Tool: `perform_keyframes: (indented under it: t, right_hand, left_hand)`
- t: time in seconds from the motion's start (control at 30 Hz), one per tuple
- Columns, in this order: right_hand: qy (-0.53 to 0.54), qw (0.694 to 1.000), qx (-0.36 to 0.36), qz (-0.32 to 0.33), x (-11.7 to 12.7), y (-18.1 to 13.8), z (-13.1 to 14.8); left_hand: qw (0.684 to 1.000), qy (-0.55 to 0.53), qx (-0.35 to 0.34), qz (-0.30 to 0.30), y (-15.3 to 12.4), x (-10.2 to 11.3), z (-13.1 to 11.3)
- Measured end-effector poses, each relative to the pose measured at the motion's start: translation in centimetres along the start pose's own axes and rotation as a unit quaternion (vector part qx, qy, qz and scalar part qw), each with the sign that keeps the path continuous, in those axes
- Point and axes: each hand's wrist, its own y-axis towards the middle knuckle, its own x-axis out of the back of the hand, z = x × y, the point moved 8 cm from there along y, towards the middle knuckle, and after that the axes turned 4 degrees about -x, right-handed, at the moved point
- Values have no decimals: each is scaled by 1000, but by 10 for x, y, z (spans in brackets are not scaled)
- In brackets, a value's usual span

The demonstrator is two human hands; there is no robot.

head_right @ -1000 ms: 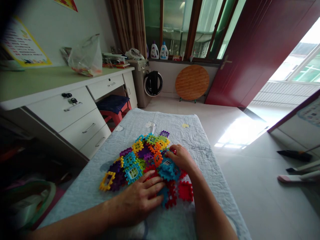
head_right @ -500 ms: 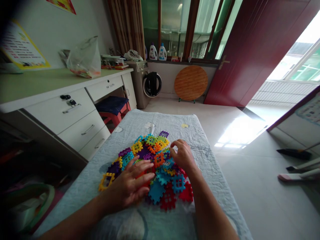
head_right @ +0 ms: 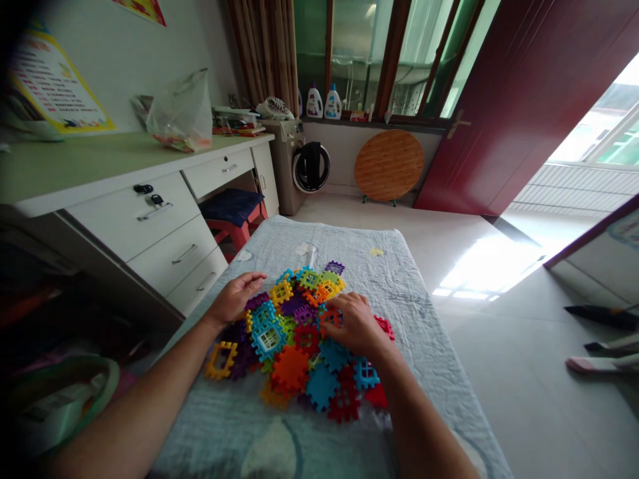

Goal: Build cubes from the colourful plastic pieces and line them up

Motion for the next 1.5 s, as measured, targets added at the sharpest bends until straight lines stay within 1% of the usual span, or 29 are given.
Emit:
perform_keyframes:
  t: [0.03, 0.1, 0.23, 0.3, 0.37, 0.43, 0.47, 0.53, 0.6, 0.67, 0.73, 0.83, 1.0, 1.13, 1.2, 1.27, 1.33, 1.4, 1.5]
  right_hand:
    - [-4, 1000, -6, -10, 1, 1, -2]
    - [-16, 999, -19, -24, 2, 2, -7]
    - [-20, 999, -28, -16, -3, 3, -14]
    - [-27, 998, -35, -35, 0, 3, -15]
    - [-32, 997, -39, -60, 6, 1, -10]
    - [-26, 998, -16, -60, 11, -1, 7]
    - [-20, 999, 5, -47, 11, -3, 19]
    - [-16, 998, 58, -11, 8, -9, 48]
    - [-25, 995, 95, 31, -1, -16, 72]
    - [-46, 991, 111, 62, -13, -21, 88]
    - [-67, 989, 109, 79, -22, -24, 93]
    - [-71, 990, 94, 80, -26, -23, 87]
    - [-39, 995, 76, 54, -22, -18, 73]
    - [-7, 997, 70, 33, -23, -16, 70]
    - [24, 997, 74, 9, -18, -16, 70]
    - [63, 995, 69, -26, -7, -14, 63]
    - [94, 992, 38, -69, 10, -13, 46]
    - [104, 989, -8, -107, 26, -11, 22]
    - [91, 985, -64, -131, 38, -9, -10]
  left_hand:
    - [1000, -2, 3, 12, -2, -3, 7]
    - [1000, -2, -1, 26, -5, -7, 12]
    - [999, 0, -13, 30, -7, -9, 8]
    - [999, 4, -18, 33, -8, -10, 5]
    - [999, 7, -21, 32, -9, -10, 3]
    - [999, 8, -17, 30, -10, -10, 2]
    - [999, 8, -13, 31, -10, -10, 3]
    - [999, 7, -6, 36, -11, -11, 3]
    - [999, 5, -2, 41, -11, -11, 4]
    - [999, 2, 0, 44, -11, -12, 4]
    - [999, 1, 3, 45, -11, -12, 6]
    - [999, 3, 5, 48, -11, -12, 7]
    - [999, -4, 1, 47, -12, -12, 6]
    - [999, -5, 6, 49, -12, -12, 7]
    - [999, -4, 9, 51, -12, -13, 7]
    - [999, -2, 10, 53, -12, -13, 8]
    - [999, 2, 9, 53, -12, -13, 8]
    - [999, 4, 4, 54, -11, -13, 7]
    - [999, 9, -4, 53, -11, -13, 5]
